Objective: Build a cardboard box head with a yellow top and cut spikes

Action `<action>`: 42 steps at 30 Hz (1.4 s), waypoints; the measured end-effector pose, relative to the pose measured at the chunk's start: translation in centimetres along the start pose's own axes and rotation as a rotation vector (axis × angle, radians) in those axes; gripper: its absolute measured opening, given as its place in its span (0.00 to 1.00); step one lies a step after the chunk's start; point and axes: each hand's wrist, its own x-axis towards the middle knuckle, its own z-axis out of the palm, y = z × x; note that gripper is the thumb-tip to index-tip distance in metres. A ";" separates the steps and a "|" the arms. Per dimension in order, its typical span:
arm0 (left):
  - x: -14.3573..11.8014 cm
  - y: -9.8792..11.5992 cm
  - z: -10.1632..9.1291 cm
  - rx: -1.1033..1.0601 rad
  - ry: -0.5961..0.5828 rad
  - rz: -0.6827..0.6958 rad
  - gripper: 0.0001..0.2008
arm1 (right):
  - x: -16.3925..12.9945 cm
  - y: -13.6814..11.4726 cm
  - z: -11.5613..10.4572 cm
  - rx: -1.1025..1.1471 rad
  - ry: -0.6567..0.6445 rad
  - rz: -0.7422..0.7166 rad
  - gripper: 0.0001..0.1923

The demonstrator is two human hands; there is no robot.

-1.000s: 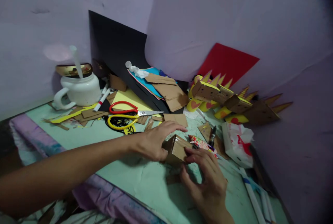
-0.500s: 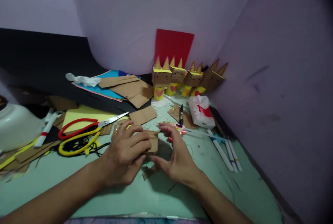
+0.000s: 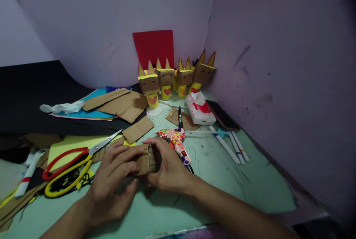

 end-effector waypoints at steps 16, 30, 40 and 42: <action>-1.0 0.0 1.2 -0.021 0.036 -0.027 0.33 | -0.5 0.3 0.0 -0.046 0.108 -0.080 0.35; -0.9 0.9 1.6 0.151 -0.018 0.007 0.38 | -0.5 0.3 0.1 -0.059 0.113 -0.063 0.34; -0.9 1.4 1.8 0.229 -0.045 0.016 0.41 | -0.6 0.2 0.1 -0.045 0.122 -0.059 0.34; -0.9 1.5 1.8 0.228 -0.049 0.009 0.41 | -0.5 0.2 0.1 -0.046 0.123 -0.064 0.34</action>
